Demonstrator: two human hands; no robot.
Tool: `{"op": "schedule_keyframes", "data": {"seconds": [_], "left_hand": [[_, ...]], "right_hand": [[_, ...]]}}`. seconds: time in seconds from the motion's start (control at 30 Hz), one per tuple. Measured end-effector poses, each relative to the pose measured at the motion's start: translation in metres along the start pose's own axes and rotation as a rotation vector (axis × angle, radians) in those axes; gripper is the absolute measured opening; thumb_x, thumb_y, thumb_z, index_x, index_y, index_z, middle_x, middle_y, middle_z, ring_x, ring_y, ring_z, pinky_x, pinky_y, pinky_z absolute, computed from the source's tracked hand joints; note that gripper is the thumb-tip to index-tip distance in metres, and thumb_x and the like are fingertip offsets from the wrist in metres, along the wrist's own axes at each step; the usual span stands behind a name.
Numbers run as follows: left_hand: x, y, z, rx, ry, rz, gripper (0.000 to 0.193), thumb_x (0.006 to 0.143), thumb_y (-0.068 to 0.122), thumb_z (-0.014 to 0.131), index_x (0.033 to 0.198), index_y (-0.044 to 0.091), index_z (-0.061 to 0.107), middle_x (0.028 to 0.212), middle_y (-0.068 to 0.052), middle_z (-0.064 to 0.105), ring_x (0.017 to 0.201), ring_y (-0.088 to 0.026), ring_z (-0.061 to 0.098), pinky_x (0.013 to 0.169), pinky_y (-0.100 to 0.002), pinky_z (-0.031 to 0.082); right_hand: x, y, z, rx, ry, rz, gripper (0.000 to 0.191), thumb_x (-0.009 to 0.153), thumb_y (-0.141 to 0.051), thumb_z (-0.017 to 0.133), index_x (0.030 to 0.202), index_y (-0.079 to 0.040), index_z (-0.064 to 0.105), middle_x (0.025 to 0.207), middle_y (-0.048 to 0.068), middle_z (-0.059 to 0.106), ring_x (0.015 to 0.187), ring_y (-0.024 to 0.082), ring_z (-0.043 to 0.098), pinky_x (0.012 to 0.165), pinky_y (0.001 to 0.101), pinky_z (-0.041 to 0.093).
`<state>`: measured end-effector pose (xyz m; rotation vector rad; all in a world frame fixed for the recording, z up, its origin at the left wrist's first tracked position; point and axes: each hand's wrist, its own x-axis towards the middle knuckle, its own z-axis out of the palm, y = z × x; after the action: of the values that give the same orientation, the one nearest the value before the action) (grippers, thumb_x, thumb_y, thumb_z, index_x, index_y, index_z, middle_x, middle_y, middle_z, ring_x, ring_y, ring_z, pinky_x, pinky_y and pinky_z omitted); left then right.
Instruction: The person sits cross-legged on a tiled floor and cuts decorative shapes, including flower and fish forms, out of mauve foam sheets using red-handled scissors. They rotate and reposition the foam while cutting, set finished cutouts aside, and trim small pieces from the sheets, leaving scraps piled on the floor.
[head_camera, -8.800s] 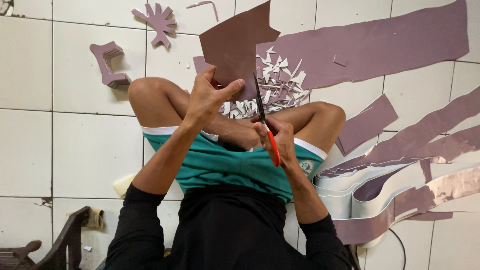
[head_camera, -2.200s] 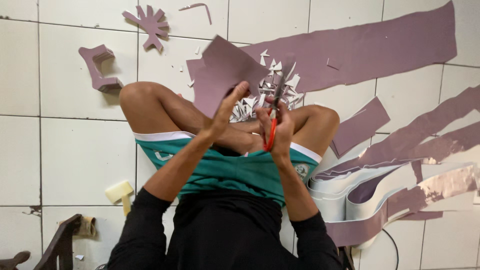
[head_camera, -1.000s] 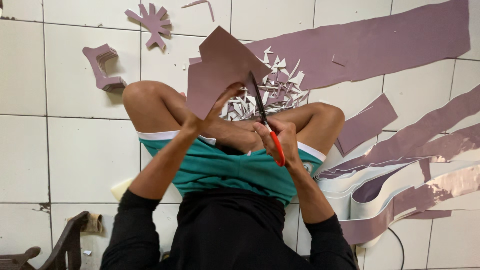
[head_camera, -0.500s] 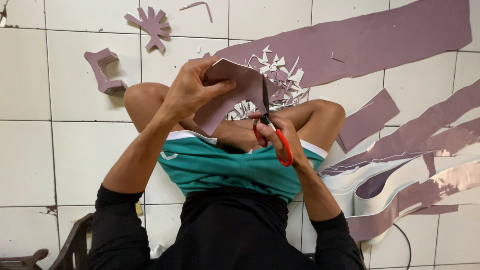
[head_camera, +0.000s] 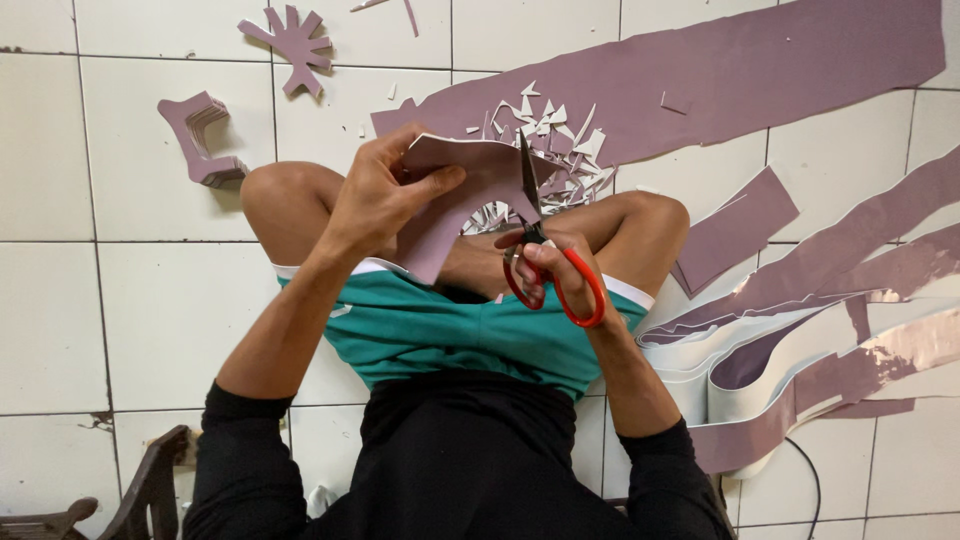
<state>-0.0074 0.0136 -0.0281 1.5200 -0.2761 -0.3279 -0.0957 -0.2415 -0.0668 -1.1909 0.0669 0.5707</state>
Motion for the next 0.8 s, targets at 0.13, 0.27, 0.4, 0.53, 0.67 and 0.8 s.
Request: {"op": "schedule_keyframes", "data": {"seconds": [0.13, 0.27, 0.4, 0.53, 0.67, 0.8], "left_hand": [[-0.01, -0.024, 0.012, -0.105, 0.114, -0.132, 0.016, 0.096, 0.005, 0.075, 0.106, 0.001, 0.063, 0.093, -0.005, 0.073, 0.083, -0.007, 0.064, 0.072, -0.025, 0.054], [-0.018, -0.05, 0.04, -0.433, 0.215, -0.061, 0.016, 0.096, 0.0, 0.072, 0.1, 0.004, 0.057, 0.097, -0.004, 0.072, 0.089, -0.008, 0.066, 0.078, -0.025, 0.057], [-0.025, -0.067, 0.07, -0.649, 0.358, -0.11, 0.018, 0.095, -0.002, 0.071, 0.1, 0.006, 0.055, 0.096, -0.004, 0.069, 0.089, -0.008, 0.065, 0.077, -0.026, 0.058], [-0.023, -0.073, 0.087, -0.76, 0.371, -0.037, 0.021, 0.098, -0.002, 0.071, 0.101, 0.006, 0.052, 0.098, -0.004, 0.066, 0.092, -0.01, 0.064, 0.081, -0.028, 0.057], [-0.022, -0.073, 0.09, -0.772, 0.378, -0.042, 0.02, 0.097, 0.0, 0.071, 0.103, 0.006, 0.052, 0.101, -0.005, 0.067, 0.094, -0.01, 0.064, 0.082, -0.028, 0.057], [-0.022, -0.071, 0.09, -0.772, 0.364, -0.054, 0.02, 0.097, 0.001, 0.07, 0.104, 0.006, 0.052, 0.101, -0.005, 0.067, 0.095, -0.01, 0.064, 0.083, -0.029, 0.057]], "right_hand": [[0.004, 0.011, -0.008, 0.068, 0.007, 0.027, 0.047, 0.098, -0.028, 0.052, 0.12, 0.013, 0.06, 0.068, 0.004, 0.048, 0.053, 0.014, 0.047, 0.046, 0.0298, 0.041], [0.01, 0.032, -0.017, 0.177, -0.011, -0.02, 0.037, 0.1, -0.031, 0.051, 0.104, 0.005, 0.059, 0.065, 0.004, 0.047, 0.052, 0.016, 0.048, 0.046, 0.031, 0.04], [0.02, 0.051, -0.019, 0.302, -0.019, -0.049, 0.04, 0.107, -0.032, 0.051, 0.079, -0.003, 0.056, 0.062, 0.007, 0.053, 0.052, 0.017, 0.051, 0.048, 0.0325, 0.042], [0.032, 0.057, -0.005, 0.216, 0.228, -0.22, 0.031, 0.1, -0.022, 0.05, 0.092, 0.003, 0.066, 0.076, 0.009, 0.065, 0.065, 0.017, 0.06, 0.061, 0.0314, 0.047], [0.03, 0.047, 0.007, 0.141, 0.312, -0.259, 0.033, 0.099, -0.019, 0.048, 0.09, 0.005, 0.069, 0.077, 0.007, 0.067, 0.066, 0.014, 0.06, 0.059, 0.028, 0.047], [0.026, 0.04, 0.015, -0.092, 0.397, -0.249, 0.04, 0.099, -0.022, 0.044, 0.078, 0.003, 0.068, 0.062, 0.008, 0.063, 0.047, 0.014, 0.056, 0.043, 0.0272, 0.043]]}}
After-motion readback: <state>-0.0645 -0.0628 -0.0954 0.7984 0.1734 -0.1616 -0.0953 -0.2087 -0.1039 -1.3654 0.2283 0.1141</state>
